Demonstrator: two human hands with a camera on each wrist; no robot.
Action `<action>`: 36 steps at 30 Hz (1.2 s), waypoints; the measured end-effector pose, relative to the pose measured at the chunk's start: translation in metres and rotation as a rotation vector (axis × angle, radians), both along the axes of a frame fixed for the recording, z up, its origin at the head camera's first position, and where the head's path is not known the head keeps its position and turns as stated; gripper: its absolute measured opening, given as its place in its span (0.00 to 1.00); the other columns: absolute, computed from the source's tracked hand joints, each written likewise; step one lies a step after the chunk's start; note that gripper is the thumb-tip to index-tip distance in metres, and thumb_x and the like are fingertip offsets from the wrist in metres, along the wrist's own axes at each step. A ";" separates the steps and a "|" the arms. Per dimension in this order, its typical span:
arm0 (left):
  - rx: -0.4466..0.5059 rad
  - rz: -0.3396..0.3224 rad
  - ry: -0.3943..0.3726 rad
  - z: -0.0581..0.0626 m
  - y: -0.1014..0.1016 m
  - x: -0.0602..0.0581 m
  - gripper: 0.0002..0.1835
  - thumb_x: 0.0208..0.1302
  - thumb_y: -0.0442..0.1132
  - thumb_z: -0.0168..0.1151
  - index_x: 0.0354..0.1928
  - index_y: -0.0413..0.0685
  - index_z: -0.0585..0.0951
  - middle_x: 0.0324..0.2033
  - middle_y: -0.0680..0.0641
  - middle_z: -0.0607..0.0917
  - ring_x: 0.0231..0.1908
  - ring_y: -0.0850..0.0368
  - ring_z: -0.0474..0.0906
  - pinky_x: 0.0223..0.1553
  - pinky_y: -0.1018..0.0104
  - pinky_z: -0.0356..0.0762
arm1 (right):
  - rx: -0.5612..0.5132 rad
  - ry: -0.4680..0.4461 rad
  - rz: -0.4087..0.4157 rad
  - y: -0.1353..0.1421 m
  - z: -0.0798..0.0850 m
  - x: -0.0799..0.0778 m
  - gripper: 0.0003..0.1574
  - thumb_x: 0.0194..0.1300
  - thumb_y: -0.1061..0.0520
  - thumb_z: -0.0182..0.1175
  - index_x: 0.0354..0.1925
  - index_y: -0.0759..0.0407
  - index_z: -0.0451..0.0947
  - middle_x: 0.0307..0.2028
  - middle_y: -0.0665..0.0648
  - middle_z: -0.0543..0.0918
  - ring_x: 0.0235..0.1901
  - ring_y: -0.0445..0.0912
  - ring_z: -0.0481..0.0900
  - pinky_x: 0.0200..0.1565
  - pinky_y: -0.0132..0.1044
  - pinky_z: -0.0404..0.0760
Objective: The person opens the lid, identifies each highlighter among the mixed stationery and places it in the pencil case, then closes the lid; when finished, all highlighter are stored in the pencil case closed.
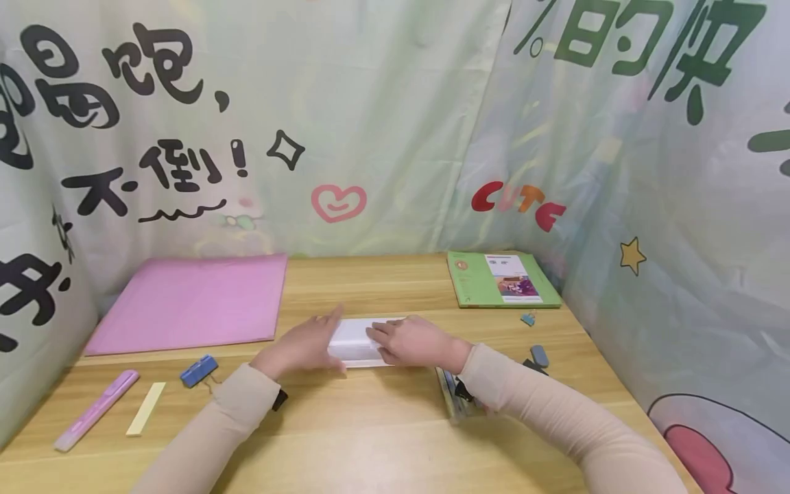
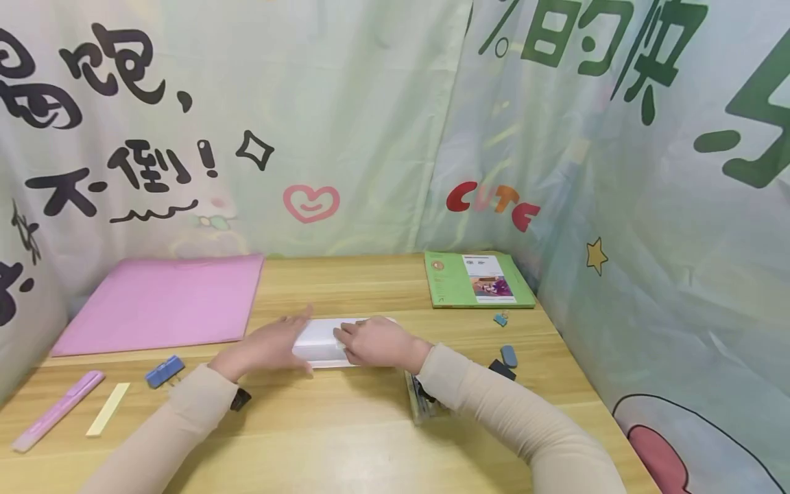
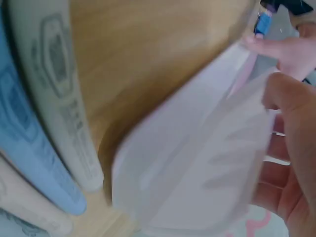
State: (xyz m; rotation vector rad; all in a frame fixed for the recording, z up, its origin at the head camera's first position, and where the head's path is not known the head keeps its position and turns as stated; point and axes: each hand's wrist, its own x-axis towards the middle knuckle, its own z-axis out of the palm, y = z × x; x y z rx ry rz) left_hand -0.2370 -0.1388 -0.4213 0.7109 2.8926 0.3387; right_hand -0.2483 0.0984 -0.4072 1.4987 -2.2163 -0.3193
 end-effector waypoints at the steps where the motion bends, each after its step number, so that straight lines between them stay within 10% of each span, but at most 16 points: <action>1: 0.015 0.029 -0.021 0.002 -0.003 0.001 0.63 0.35 0.69 0.60 0.66 0.40 0.42 0.64 0.39 0.49 0.58 0.37 0.53 0.57 0.49 0.52 | -0.028 -0.021 0.008 0.001 0.002 -0.002 0.23 0.56 0.50 0.50 0.48 0.58 0.72 0.40 0.52 0.78 0.28 0.42 0.79 0.22 0.33 0.76; 9: -0.045 0.043 0.057 0.015 -0.017 0.007 0.34 0.45 0.64 0.57 0.47 0.44 0.75 0.41 0.45 0.79 0.42 0.48 0.73 0.42 0.50 0.68 | -0.298 -0.301 -0.077 0.003 0.017 -0.027 0.14 0.62 0.56 0.49 0.47 0.56 0.68 0.38 0.49 0.77 0.30 0.39 0.75 0.32 0.30 0.75; 13: -0.048 -0.004 0.122 0.009 -0.012 0.003 0.40 0.45 0.64 0.58 0.60 0.55 0.66 0.53 0.44 0.72 0.52 0.46 0.66 0.52 0.40 0.54 | -0.325 -0.353 -0.169 0.000 0.021 -0.037 0.11 0.64 0.57 0.45 0.46 0.54 0.67 0.37 0.48 0.78 0.36 0.39 0.75 0.38 0.31 0.74; 25: -0.045 0.051 -0.008 -0.008 -0.011 0.001 0.45 0.42 0.67 0.57 0.64 0.61 0.58 0.54 0.51 0.71 0.57 0.49 0.61 0.54 0.37 0.41 | -0.483 -0.401 -0.311 -0.011 0.014 -0.067 0.08 0.63 0.56 0.48 0.42 0.54 0.69 0.36 0.48 0.77 0.34 0.40 0.74 0.37 0.31 0.72; 36: -0.049 0.030 0.002 -0.014 -0.014 0.000 0.45 0.47 0.70 0.47 0.65 0.53 0.56 0.57 0.45 0.67 0.59 0.48 0.56 0.56 0.40 0.41 | -0.325 -0.385 -0.358 0.002 0.001 -0.074 0.27 0.64 0.50 0.47 0.61 0.52 0.61 0.58 0.55 0.65 0.59 0.49 0.57 0.58 0.54 0.46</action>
